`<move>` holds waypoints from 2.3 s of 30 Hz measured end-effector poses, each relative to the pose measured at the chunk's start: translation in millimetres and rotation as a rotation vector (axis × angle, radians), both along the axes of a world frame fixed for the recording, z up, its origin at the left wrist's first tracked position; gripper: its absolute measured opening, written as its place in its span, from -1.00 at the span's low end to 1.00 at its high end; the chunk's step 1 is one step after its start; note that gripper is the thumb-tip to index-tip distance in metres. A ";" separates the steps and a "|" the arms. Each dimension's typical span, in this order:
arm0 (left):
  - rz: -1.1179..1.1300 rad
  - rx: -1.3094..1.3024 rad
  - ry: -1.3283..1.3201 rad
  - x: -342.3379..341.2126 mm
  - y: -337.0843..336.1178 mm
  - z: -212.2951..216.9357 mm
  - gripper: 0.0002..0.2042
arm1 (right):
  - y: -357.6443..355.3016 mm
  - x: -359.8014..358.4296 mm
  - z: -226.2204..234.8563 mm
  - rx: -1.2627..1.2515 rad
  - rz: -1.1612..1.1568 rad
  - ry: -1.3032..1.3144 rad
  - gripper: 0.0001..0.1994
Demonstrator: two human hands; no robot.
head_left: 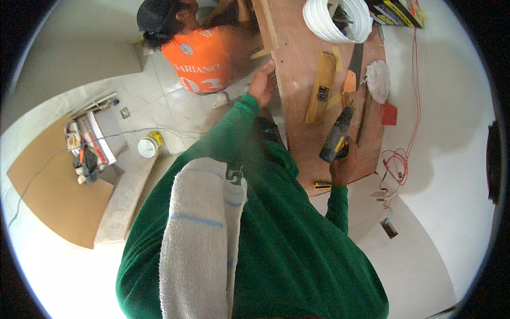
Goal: The person planes a thin wooden strip, then positions it against a larger wooden panel and secures it with screws using a cordless drill. The person also retrieves screws from a container and aligns the strip before fastening.
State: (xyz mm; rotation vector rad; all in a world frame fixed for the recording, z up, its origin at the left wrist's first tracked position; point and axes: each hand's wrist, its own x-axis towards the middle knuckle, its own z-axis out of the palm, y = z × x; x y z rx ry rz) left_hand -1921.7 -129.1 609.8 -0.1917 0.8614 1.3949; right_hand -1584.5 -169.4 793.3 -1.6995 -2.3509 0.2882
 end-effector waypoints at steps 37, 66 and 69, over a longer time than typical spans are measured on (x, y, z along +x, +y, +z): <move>-0.049 0.472 1.991 -71.3 106.9 233.3 -0.75 | -11.9 60.4 -65.5 -0.438 -0.099 0.028 -0.28; -1.257 0.961 2.394 -34.8 304.0 162.0 -0.82 | -8.1 52.4 -56.8 -0.407 -0.137 0.041 -0.30; -1.235 0.946 2.422 -31.6 304.2 158.0 -0.86 | -9.1 54.8 -59.3 -0.425 -0.144 0.049 -0.22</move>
